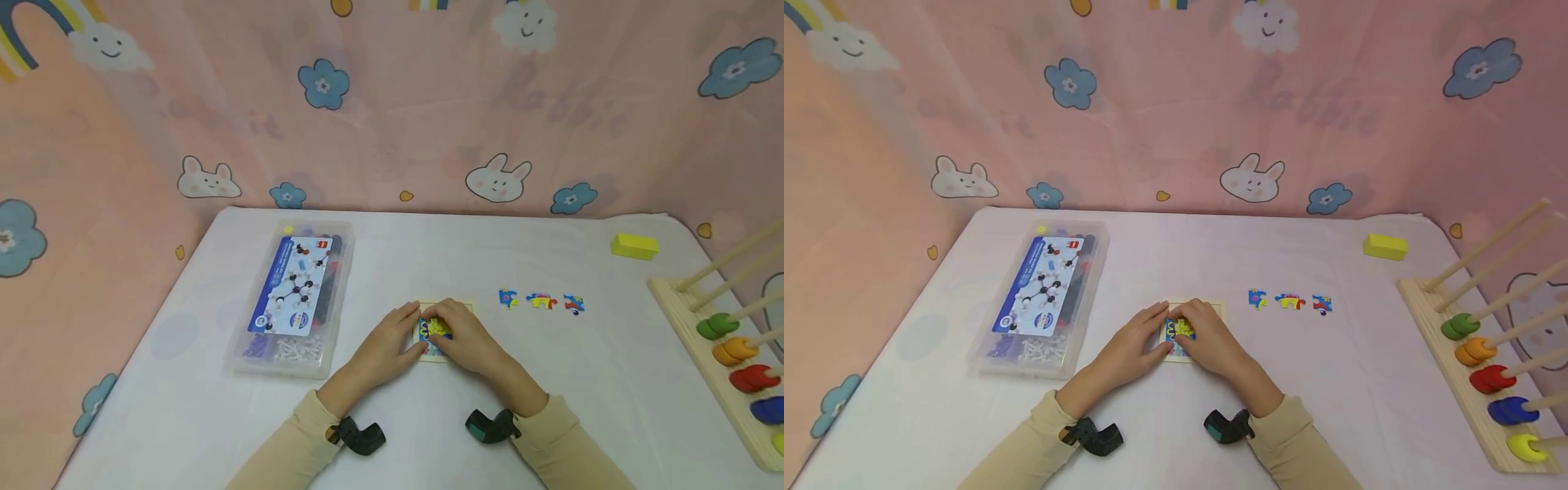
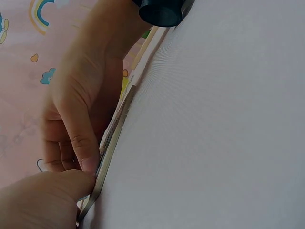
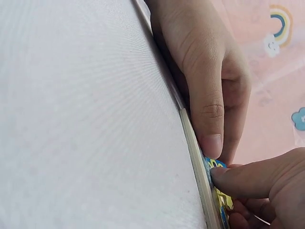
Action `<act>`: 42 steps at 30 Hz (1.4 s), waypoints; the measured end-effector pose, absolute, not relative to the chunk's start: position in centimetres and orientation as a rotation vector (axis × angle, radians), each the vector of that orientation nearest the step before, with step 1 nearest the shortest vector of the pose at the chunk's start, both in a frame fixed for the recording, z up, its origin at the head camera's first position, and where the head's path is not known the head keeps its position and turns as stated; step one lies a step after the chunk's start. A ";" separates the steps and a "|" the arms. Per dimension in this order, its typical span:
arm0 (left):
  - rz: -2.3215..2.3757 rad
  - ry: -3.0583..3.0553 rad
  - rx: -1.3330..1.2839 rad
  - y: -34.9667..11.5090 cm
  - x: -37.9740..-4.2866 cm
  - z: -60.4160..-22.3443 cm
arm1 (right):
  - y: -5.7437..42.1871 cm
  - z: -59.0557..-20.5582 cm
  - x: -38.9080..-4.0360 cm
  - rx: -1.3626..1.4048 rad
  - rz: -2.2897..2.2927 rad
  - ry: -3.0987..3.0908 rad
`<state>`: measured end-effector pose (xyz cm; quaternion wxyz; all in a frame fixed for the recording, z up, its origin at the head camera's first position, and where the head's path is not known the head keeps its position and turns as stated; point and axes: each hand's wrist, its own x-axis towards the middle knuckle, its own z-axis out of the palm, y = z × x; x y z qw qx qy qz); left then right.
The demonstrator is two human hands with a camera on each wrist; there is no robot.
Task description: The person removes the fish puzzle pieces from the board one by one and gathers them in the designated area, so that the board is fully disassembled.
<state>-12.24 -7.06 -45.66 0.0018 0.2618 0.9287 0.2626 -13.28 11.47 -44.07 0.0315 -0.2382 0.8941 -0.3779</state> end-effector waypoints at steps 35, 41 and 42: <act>0.840 2.918 0.825 -7.0 -12.2 -45.7 | 16.1 -42.4 -13.5 -0.587 -1.130 2.708; 0.843 2.912 0.804 -6.9 -12.1 -45.6 | 19.3 -42.6 -13.2 -0.457 -1.121 2.722; 0.844 2.913 0.805 -6.9 -12.1 -45.6 | 19.9 -42.7 -13.1 -0.447 -1.119 2.729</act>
